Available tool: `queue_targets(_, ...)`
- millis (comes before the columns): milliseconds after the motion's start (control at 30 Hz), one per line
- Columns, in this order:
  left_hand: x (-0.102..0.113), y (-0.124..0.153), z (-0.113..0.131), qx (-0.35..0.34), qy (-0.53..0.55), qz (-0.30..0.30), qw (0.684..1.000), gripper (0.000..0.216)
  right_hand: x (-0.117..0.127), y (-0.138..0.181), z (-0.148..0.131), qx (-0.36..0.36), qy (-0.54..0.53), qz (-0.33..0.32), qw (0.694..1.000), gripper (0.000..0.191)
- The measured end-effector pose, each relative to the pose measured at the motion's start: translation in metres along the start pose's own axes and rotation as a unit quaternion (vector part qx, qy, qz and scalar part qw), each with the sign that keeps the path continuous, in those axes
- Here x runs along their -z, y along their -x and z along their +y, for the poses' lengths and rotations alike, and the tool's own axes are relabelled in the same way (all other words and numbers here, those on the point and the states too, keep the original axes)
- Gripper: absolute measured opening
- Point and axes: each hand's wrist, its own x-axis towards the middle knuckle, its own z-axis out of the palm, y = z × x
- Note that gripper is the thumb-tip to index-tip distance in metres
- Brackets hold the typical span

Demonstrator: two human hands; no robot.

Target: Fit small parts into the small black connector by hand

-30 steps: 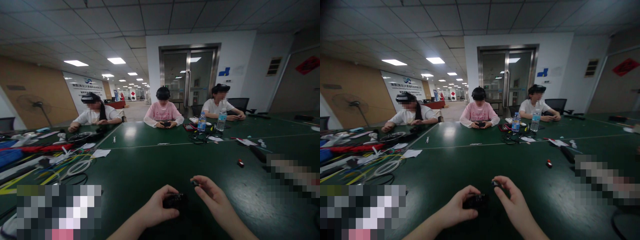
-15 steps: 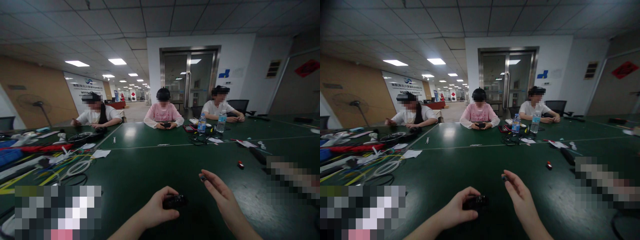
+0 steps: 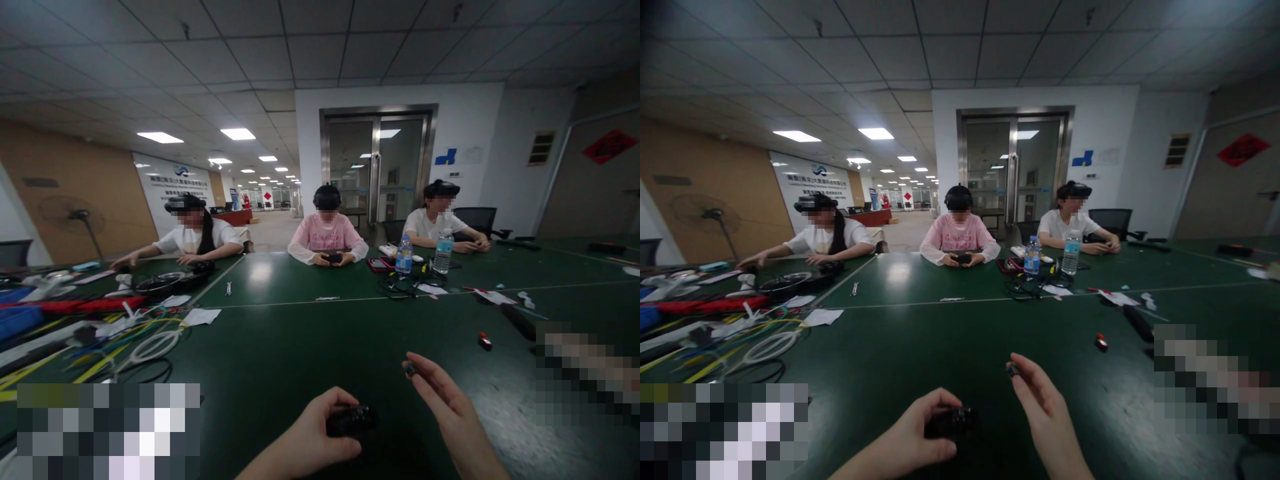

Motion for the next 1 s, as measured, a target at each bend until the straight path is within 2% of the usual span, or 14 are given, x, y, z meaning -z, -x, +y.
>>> queue_targets(367,-0.0011,-0.0012,0.0012,-0.006,-0.012,0.006,1.000,0.043,0.0008,0.0002,0.0004,0.016,0.017,0.000,1.000,0.043)
queue_targets(800,0.0007,0.0009,0.0050,0.023,-0.009,0.001,1.000,0.045,-0.0043,0.0033,-0.0045,0.019,0.001,-0.012,1.000,0.042)
queue_targets(1000,-0.0003,0.0017,0.0064,0.025,-0.011,0.002,1.000,0.044,-0.0077,0.0067,-0.0071,0.029,0.028,-0.006,0.999,0.040)
